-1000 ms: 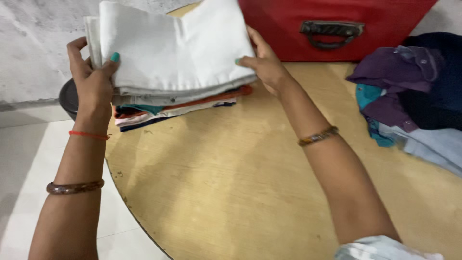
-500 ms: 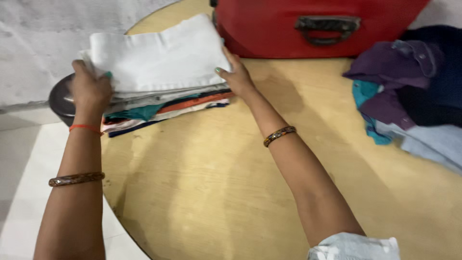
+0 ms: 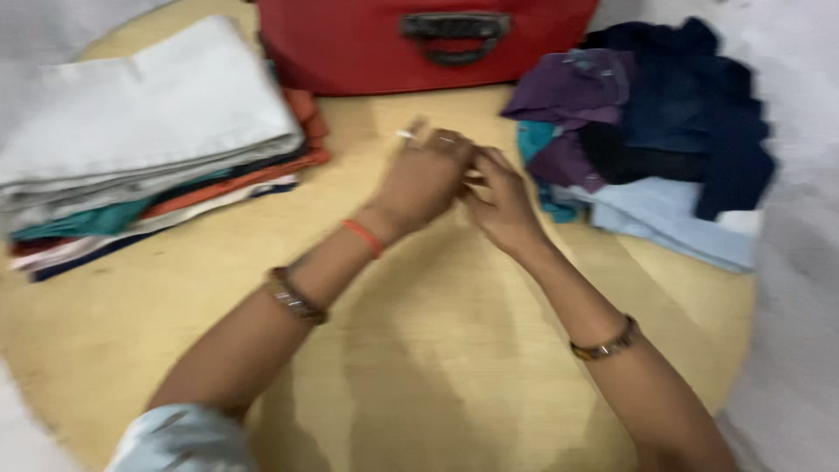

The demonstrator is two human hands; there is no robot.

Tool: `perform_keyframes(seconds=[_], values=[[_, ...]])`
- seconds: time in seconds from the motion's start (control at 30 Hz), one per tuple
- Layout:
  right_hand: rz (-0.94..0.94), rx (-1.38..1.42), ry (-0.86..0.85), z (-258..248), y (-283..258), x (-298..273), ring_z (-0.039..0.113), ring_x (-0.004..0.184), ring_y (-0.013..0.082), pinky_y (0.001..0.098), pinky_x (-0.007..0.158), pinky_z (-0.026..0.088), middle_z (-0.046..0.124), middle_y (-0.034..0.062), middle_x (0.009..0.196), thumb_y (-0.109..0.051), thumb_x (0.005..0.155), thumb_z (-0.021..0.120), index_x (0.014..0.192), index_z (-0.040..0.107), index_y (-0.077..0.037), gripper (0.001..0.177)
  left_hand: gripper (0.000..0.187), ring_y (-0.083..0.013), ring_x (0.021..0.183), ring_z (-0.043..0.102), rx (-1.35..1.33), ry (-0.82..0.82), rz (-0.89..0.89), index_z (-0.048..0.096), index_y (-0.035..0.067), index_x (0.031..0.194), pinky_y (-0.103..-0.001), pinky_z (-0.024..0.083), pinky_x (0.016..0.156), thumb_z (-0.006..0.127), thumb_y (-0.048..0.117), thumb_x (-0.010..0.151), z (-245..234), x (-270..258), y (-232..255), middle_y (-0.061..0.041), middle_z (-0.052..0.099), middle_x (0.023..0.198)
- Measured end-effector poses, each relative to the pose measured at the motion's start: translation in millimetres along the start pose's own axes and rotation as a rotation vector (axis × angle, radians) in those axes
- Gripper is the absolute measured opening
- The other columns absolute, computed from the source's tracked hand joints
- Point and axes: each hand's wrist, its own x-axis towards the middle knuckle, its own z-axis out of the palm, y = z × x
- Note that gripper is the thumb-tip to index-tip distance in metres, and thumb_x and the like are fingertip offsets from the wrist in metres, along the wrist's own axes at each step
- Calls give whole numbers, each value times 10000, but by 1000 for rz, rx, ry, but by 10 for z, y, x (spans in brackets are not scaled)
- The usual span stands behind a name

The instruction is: The person folds several garments on a round wooden table. They fold a black pair of pants, a teal checkered shirt, white jeans, and a navy blue shirt, stacking each item neatly after folding.

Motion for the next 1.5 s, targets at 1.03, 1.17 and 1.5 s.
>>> perform_keyframes(seconds=[1.03,1.17,1.5], values=[[150,-13,20,-1807,604,-949,452,1483,270,430,1292,196,680,101,1369,-18,845,790,1312,699,-97,483,573,-316,1256,599,-1174,25,-460,544,19,1361,-397,484,1074,765,234,878,2040,2025,1049,-218,615,1315],[204,26,-155,-1622,558,-964,465,1420,252,415,1160,334,667,106,1305,-96,820,816,1218,752,-64,404,597,-279,1243,585,-1254,68,-91,567,-13,1327,-386,451,1079,592,-96,737,1985,1847,871,-201,622,1308],[468,421,457,-1774,982,-966,684,1008,187,335,928,560,723,135,1131,-306,1035,610,1188,638,-30,317,471,-179,786,671,-1377,-439,-45,756,-36,784,-274,526,752,366,-136,541,691,328,709,-110,737,810]])
